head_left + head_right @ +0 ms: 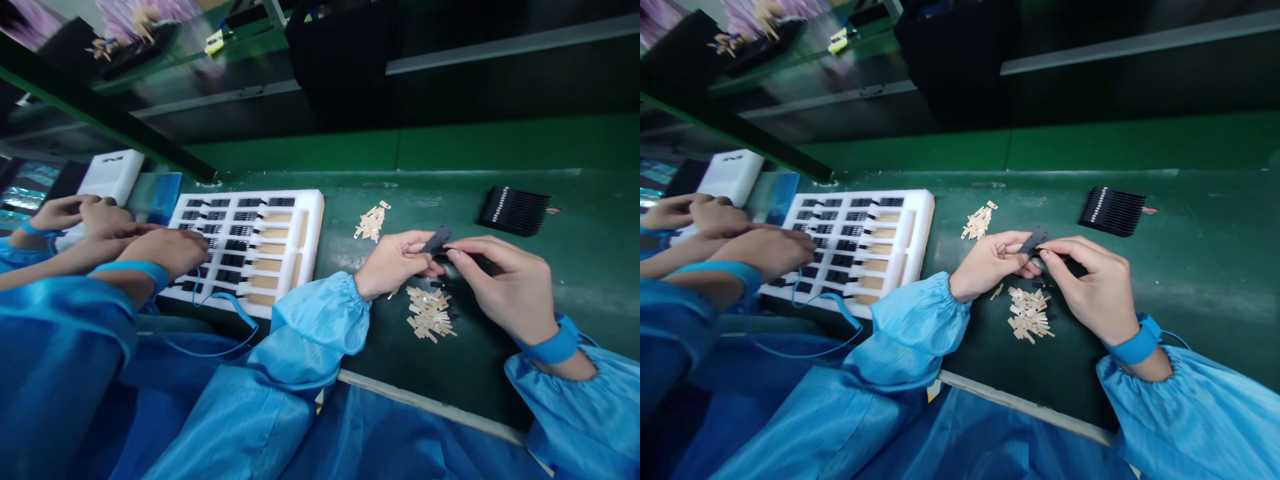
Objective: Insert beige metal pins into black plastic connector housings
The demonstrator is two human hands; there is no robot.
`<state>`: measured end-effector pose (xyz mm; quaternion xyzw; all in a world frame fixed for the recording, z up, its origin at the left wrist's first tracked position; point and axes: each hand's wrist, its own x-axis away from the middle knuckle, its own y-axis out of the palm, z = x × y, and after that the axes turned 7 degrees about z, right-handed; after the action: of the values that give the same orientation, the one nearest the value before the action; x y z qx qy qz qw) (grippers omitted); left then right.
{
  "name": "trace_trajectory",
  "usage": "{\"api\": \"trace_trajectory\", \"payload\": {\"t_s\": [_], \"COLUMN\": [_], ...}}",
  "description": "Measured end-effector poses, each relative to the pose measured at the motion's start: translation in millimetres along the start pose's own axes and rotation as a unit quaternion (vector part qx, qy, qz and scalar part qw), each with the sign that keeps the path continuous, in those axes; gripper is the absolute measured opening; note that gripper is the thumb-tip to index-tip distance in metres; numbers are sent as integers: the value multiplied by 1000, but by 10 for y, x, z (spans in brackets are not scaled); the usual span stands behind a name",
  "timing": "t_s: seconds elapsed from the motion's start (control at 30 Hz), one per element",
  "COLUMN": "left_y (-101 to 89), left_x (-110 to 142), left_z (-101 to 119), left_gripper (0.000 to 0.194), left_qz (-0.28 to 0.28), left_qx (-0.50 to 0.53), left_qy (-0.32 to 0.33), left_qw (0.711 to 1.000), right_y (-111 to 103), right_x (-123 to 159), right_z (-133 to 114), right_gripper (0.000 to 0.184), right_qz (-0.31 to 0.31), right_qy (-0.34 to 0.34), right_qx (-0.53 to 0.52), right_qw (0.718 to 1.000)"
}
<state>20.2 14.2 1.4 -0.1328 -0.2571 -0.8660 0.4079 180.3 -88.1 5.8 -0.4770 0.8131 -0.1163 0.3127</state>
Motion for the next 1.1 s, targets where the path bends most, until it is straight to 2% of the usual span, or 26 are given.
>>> {"api": "trace_trajectory", "payload": {"t_s": [1.1], "left_y": [1], "left_x": [7], "left_z": [9], "left_gripper": [43], "left_qz": [2], "left_qx": [-22], "left_qy": [12], "left_qw": [1000], "right_y": [7], "right_x": [-1], "right_z": [16], "right_gripper": [8], "right_qz": [-6], "right_qy": [3], "right_qx": [3], "right_qw": [1000]}}
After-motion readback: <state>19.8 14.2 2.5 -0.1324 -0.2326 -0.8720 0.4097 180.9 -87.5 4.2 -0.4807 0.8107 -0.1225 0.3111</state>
